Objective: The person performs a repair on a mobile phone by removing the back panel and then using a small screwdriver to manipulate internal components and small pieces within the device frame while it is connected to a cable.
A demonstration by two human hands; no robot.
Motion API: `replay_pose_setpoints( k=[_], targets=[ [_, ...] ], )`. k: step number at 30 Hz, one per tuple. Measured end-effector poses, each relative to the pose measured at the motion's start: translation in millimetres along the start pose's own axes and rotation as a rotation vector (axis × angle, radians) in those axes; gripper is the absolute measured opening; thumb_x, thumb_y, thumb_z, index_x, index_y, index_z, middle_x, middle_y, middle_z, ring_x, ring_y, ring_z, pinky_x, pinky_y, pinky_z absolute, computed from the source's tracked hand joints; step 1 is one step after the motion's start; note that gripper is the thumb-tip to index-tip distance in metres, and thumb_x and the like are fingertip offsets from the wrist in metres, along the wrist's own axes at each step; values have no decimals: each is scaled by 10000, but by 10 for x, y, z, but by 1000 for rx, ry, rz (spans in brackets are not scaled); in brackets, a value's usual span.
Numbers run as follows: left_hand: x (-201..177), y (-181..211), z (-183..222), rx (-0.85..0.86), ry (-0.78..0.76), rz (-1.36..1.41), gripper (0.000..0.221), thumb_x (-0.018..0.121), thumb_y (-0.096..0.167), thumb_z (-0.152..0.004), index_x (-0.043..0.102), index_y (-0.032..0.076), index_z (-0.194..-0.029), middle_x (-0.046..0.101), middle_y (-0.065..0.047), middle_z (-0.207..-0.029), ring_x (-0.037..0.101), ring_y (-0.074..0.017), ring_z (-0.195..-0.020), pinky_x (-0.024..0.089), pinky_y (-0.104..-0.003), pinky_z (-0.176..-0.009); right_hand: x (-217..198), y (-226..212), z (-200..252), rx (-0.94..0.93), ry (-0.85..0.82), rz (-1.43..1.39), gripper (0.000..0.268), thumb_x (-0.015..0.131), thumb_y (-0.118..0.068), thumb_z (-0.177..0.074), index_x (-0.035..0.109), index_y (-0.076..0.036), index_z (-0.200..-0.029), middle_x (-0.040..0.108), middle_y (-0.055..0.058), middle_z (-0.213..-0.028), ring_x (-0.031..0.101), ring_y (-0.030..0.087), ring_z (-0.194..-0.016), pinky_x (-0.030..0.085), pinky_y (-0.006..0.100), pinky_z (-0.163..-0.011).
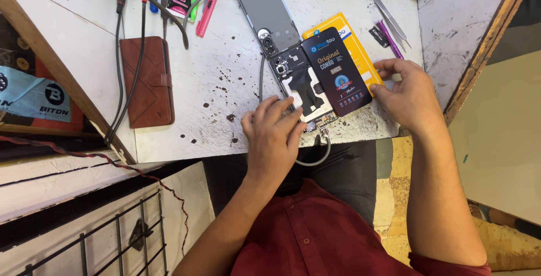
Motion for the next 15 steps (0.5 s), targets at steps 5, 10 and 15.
replay_pose_setpoints(
  k=[5, 10, 15],
  targets=[
    [18, 91, 166, 110, 41, 132, 196, 801, 189, -876, 780, 115, -1056, 657, -5, -1110, 555, -230, -1172, 377, -440, -1031, 35, 72, 6, -39, -17, -188, 350, 756, -9, -879, 692, -9, -1223, 637, 23, -1090, 528, 25, -808, 474, 197, -710],
    [44, 198, 218, 188, 81, 79, 100, 793, 132, -892, 779, 126, -990, 642, 21, -1035, 556, -204, -1099, 395, -416, -983, -2, 31, 69, -103, 85, -81, 320, 757, 7, -895, 718, -3, -1212, 639, 39, -1098, 464, 40, -683, 432, 201, -636],
    [74, 257, 164, 193, 94, 45, 122, 772, 110, -887, 774, 103, -1009, 639, -2, -1018, 559, -223, -1064, 391, -419, -959, 26, 46, 111, -99, 114, -84, 289, 740, 4, -904, 743, -12, -1192, 676, 27, -1053, 473, 36, -678, 427, 201, -635]
  ],
)
Point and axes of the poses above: each hand's wrist, its own z-axis away from the middle knuckle, its own x-axis out of the palm, y = z × x, the point moved 7 cm from there along -z, towards the middle knuckle
